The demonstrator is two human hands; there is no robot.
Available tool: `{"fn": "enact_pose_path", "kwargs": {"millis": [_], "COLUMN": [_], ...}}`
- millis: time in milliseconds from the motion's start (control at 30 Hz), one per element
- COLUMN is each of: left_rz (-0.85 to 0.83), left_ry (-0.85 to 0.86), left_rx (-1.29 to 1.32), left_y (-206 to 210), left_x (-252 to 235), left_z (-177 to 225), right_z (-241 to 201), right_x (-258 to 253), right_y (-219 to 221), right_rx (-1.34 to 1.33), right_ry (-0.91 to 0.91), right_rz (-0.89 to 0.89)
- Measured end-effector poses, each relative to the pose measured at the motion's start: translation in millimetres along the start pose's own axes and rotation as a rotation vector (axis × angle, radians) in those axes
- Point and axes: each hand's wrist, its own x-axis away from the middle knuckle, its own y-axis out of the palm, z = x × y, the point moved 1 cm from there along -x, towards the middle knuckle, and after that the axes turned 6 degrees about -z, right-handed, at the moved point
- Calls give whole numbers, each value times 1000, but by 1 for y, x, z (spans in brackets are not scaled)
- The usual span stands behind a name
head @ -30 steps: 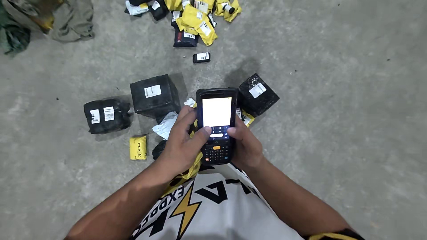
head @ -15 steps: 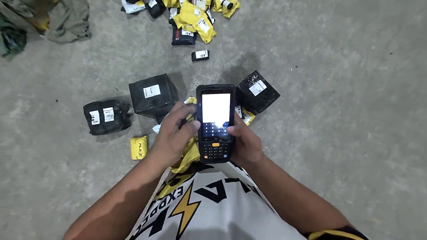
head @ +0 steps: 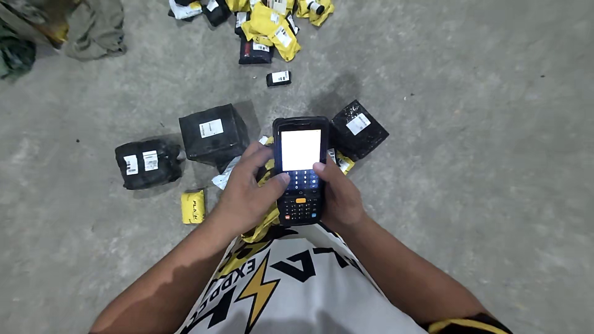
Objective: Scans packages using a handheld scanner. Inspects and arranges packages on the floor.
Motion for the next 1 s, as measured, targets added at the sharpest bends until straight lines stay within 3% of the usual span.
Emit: {"fn": "enact_pose_path", "kwargs": {"millis": [200,433,767,867,1000], "left_rz": [30,-27,-139,-44,137], "left_ry": [-46,62,45,-135,-631], "left_rx": [-36,9,-72,-117,-330], "left_y": [1,-13,-77,-108,-149], "left_x": [1,14,47,49,75], "left_z": [1,-7,-44,-89,-190], "right_z": [2,10,59,69,77], "right_x": [2,8,38,56,87], "right_y": [-2,14,71,81,85], "right_rx": [-39,-21,-109,-158,-186], "right_ry": [-24,-48,-96,-80,-131], "right_rz": [-76,-97,-102,-34,27]}}
